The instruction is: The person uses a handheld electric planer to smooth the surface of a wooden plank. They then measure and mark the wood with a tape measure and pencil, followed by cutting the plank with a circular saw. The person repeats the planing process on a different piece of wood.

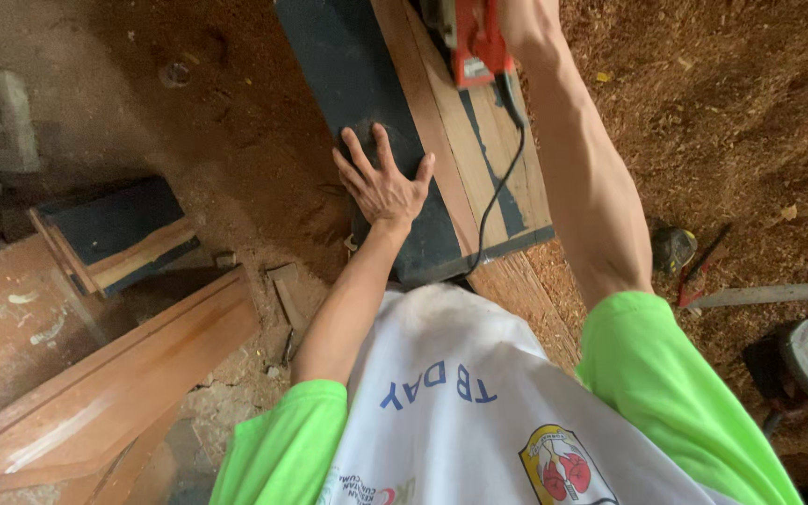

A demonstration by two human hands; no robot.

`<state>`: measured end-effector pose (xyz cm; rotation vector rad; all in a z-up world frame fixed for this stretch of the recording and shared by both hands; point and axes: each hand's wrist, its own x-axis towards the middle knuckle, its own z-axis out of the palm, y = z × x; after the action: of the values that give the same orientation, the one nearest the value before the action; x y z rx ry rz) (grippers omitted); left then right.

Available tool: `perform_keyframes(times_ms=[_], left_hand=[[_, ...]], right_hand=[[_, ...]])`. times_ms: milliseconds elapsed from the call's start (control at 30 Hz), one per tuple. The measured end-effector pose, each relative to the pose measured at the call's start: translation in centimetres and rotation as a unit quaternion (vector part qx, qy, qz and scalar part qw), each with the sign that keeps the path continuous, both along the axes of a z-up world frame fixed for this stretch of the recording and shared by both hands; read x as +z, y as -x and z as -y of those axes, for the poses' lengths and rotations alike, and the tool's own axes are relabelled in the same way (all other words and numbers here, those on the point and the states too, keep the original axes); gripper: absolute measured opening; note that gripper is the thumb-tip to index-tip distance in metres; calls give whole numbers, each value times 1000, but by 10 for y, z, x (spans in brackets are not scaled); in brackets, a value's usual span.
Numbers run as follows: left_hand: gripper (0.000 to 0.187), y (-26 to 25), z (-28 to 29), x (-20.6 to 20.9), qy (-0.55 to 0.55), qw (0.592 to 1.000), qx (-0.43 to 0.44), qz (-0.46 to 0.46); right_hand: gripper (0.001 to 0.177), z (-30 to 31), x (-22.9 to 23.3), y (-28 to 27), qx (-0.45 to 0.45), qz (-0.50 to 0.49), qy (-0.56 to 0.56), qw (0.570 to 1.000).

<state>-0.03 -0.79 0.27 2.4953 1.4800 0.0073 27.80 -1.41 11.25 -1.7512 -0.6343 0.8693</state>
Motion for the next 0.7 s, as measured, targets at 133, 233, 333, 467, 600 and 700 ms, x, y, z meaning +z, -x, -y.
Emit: perform_keyframes(times_ms=[133,233,333,467,600,700], left_hand=[[99,2,0,-1,11,1000,-2,-1],[99,1,-1,-2,19,1000,-6,-2],[99,-3,-4,-4,24,999,3,-20],[99,0,-2,-4,23,1000,4,-20],[99,-3,-2,3,42,999,8,-19],[99,-3,0,6,34,999,9,-7]], right_hand=[[29,71,4,41,30,-16,-42,999],[25,171,20,99,-16,-179,65,982],[29,262,31,151,-28,-200,115,973],[36,338,23,193,-41,-204,81,975],[37,344,12,194,-50,-204,73,975],[36,324,11,184,-49,-207,72,974]])
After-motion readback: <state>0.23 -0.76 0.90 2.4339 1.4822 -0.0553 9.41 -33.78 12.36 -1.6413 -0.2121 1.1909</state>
